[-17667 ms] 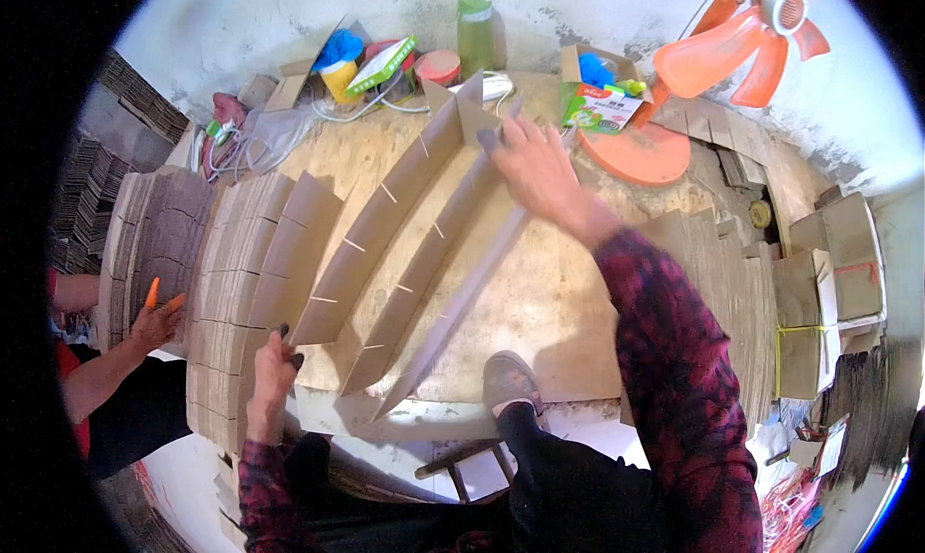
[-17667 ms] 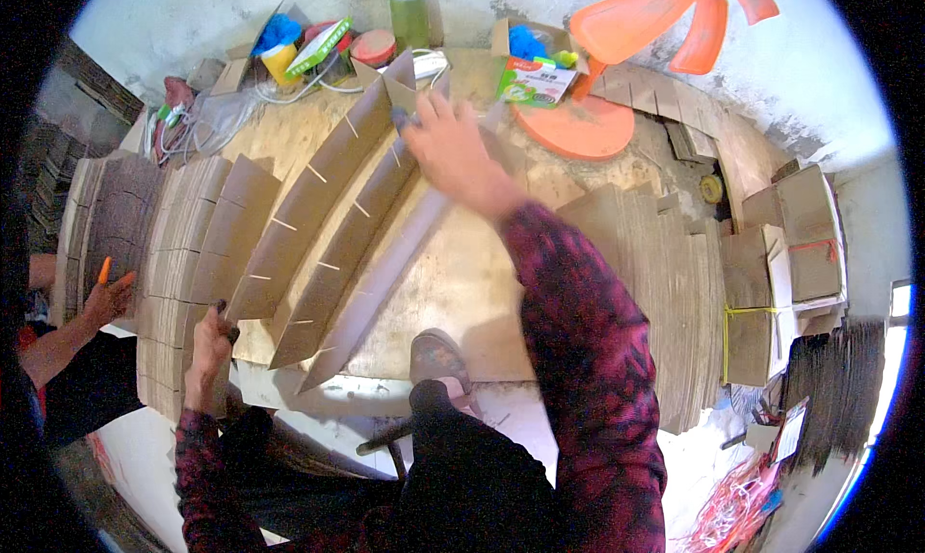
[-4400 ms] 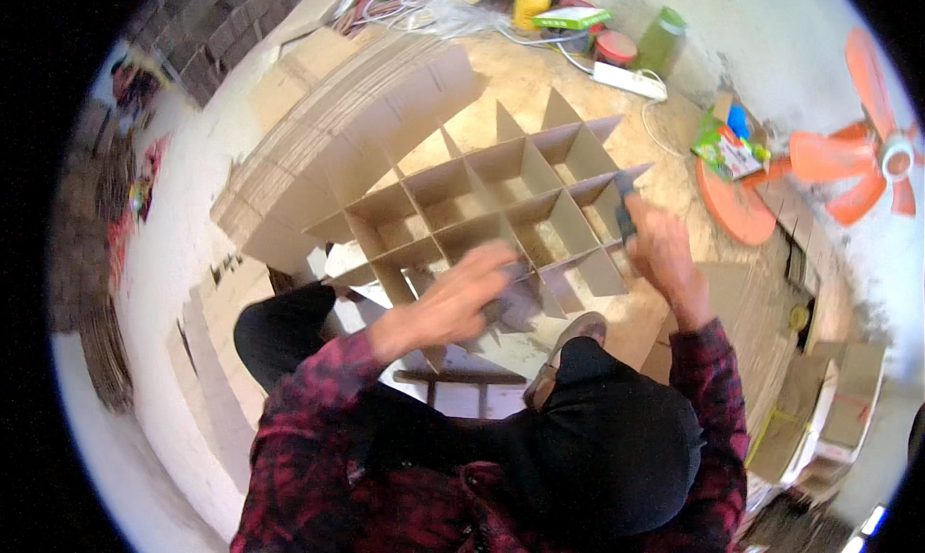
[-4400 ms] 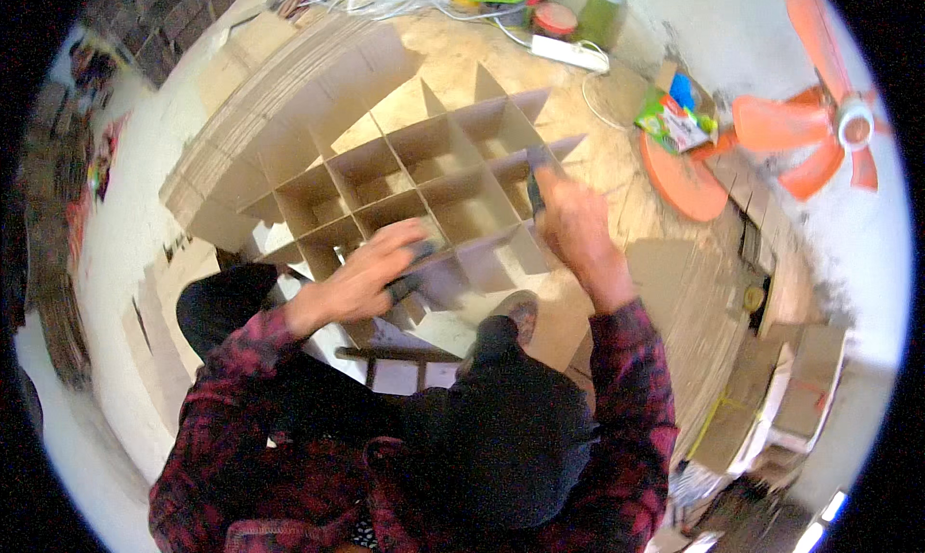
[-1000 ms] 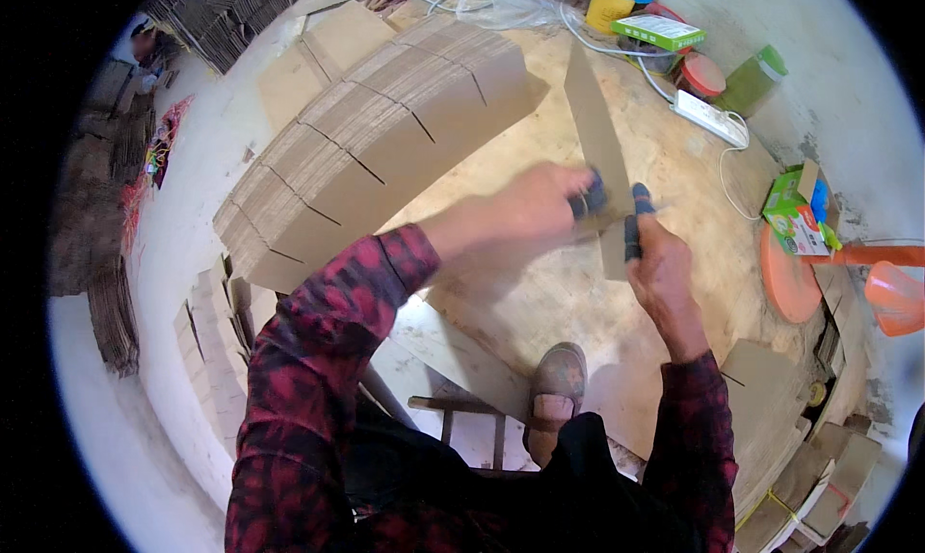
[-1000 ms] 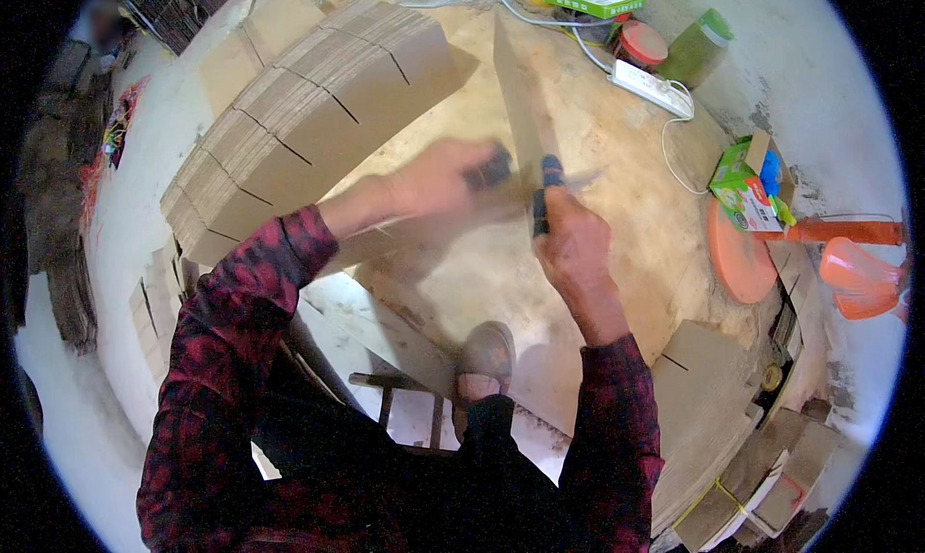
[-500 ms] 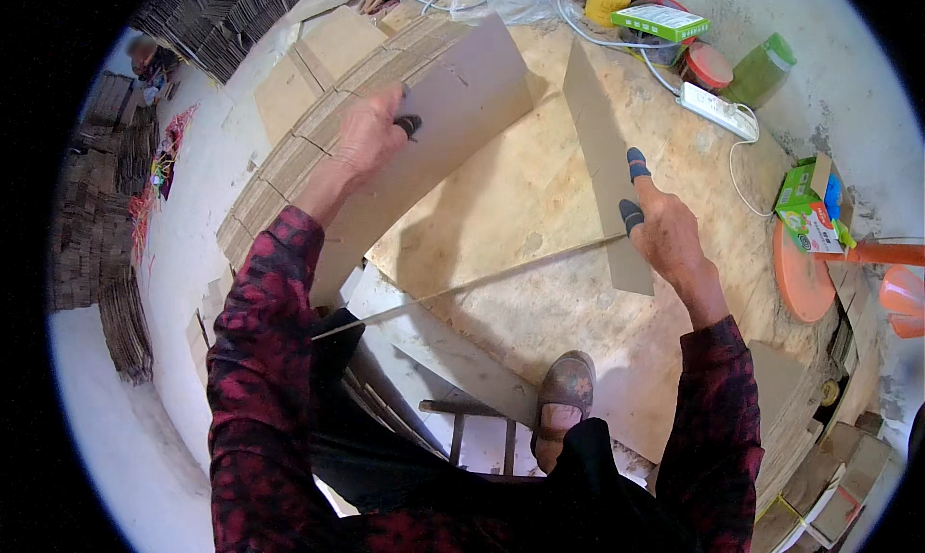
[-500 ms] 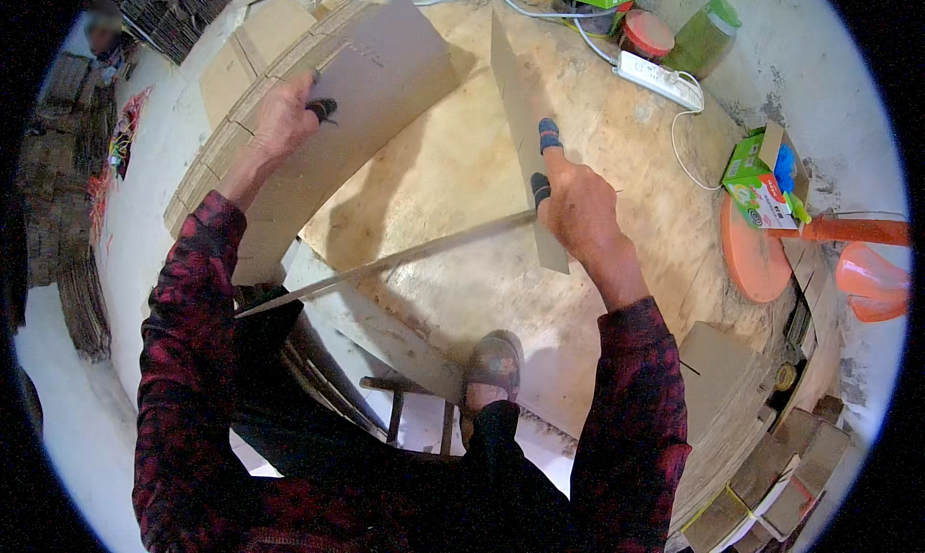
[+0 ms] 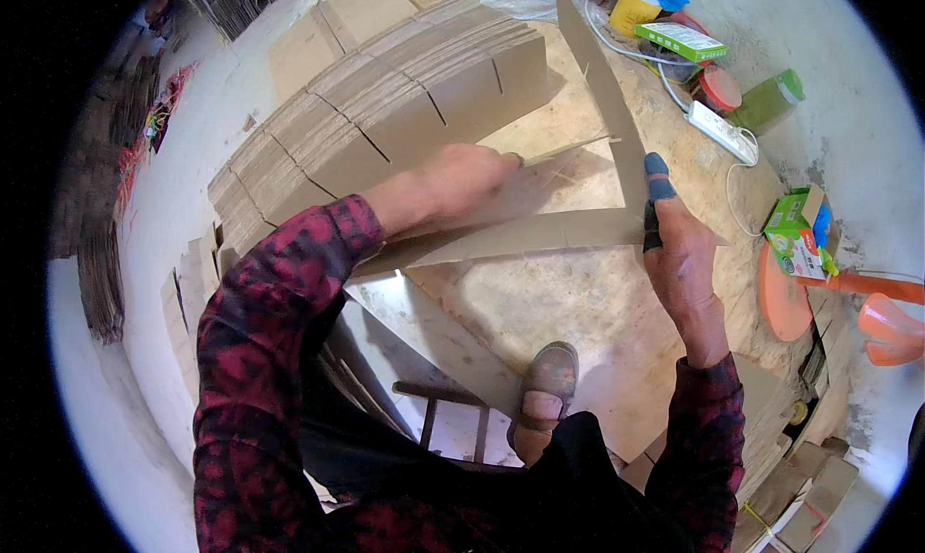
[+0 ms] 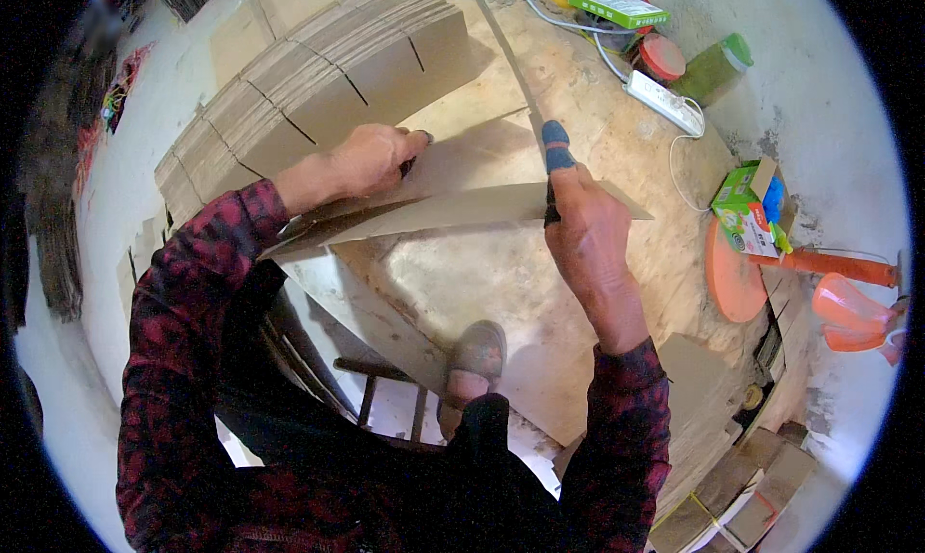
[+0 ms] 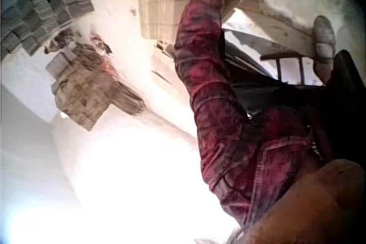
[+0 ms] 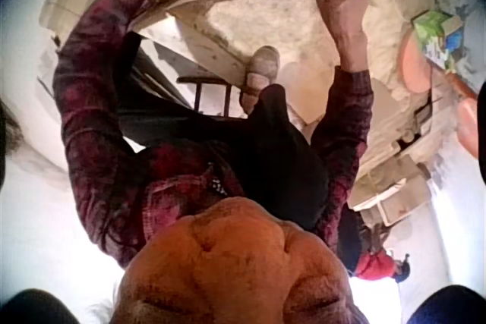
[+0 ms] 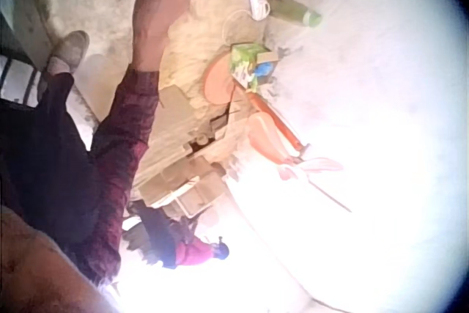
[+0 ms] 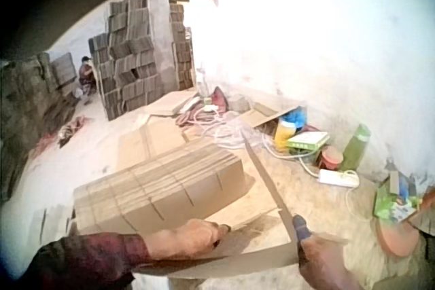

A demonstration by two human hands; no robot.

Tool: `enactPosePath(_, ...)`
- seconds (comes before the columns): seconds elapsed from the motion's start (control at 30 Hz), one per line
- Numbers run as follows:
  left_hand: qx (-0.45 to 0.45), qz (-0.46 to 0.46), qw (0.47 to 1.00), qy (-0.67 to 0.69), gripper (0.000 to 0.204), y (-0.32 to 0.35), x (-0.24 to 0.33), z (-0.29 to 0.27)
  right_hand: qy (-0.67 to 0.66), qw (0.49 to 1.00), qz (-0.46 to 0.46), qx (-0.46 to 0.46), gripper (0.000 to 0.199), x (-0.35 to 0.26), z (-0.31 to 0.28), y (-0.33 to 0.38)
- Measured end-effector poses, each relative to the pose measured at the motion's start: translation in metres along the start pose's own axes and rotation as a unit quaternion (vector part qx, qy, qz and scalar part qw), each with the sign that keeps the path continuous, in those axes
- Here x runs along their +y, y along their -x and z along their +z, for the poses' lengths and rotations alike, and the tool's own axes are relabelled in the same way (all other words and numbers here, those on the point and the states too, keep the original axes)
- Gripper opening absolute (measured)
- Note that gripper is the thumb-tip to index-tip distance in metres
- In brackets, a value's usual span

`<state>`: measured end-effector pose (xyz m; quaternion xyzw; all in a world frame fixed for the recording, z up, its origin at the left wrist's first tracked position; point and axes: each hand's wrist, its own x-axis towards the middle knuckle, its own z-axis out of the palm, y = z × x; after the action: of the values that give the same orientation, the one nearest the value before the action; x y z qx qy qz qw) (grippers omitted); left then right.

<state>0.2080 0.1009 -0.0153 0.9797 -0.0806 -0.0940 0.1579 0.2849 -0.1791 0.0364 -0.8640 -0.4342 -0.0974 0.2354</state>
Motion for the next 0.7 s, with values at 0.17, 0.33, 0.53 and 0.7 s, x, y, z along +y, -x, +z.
enactPosePath(0.17,-0.011,0.015,0.999,-0.039,0.027,-0.015,0.025,0.002,0.011,1.000,0.010,0.000,0.061,0.008,-0.004,0.017)
enactPosePath(0.33,-0.012,0.052,0.997,-0.059,0.025,-0.020,0.041,0.006,-0.018,0.998,0.050,0.032,0.072,0.013,-0.011,0.031)
enactPosePath(0.53,0.009,0.002,0.996,0.086,0.022,-0.022,0.060,-0.004,-0.027,0.999,0.039,-0.016,0.075,0.003,-0.019,0.048)
enactPosePath(0.7,0.058,0.015,0.992,0.109,0.021,-0.039,0.073,0.006,-0.062,0.996,0.053,-0.036,0.072,-0.017,-0.032,0.062)
